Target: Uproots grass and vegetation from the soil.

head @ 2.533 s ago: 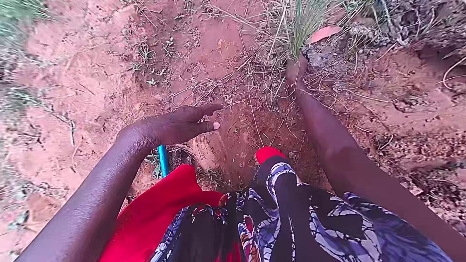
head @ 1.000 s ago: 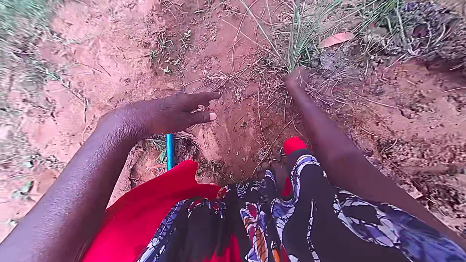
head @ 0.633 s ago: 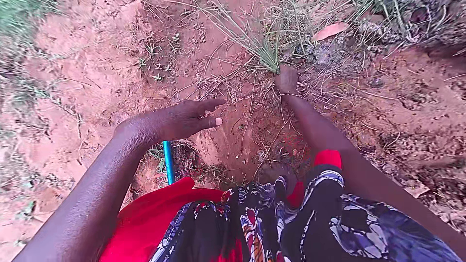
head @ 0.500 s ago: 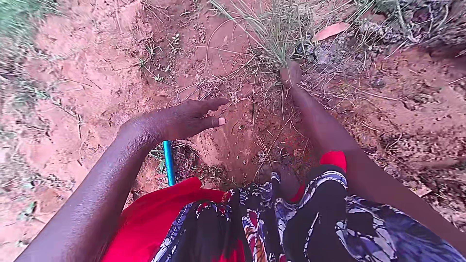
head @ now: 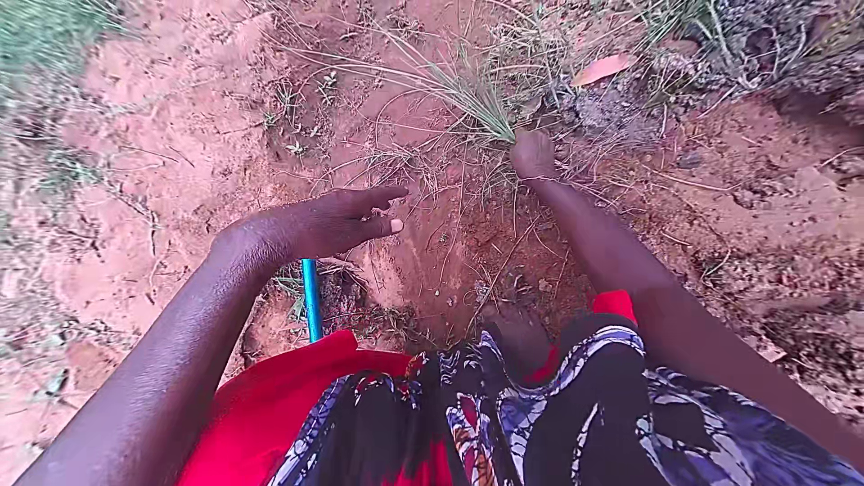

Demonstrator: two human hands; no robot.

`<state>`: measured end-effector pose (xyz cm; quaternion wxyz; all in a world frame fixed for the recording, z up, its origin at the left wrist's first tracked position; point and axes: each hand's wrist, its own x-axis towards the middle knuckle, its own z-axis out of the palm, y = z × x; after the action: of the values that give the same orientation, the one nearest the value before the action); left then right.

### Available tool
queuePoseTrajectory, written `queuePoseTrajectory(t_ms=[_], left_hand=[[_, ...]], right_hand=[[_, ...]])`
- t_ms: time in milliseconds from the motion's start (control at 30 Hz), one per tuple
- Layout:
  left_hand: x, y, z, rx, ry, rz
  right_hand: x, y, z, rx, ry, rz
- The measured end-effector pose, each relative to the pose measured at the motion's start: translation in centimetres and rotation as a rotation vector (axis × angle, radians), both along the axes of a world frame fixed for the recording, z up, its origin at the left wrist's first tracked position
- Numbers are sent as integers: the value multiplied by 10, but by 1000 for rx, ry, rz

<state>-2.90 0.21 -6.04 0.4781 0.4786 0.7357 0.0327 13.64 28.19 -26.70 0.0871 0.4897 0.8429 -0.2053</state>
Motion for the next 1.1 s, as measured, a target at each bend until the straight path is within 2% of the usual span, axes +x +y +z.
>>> queuePoseTrajectory(t_ms=[233,433,533,600,633,767,867,1100], left_hand=[[6,6,5,32,8,-37],[19,19,12,85,2,-87],[19,18,11,103,9,-109],[16,14,9,86,9,-100],[16,12,8,83,13,-93],[16,13,16,64,22,-65],[13,11,24,73,50,-33],[9,2,32,62,120,-29]], right_hand=[[47,-7,50,-174,127,-84],[73,-20,41,-139,256,-273],[96,-25,60,-90,493,-476],[116,-17,75,-136,696,-586],[127,-11,84,-186,774,-589],[151,-9,124,-454,1074,-390],[143,-28,138,-574,1118,-295],[110,-51,169,-360,1029,-386]])
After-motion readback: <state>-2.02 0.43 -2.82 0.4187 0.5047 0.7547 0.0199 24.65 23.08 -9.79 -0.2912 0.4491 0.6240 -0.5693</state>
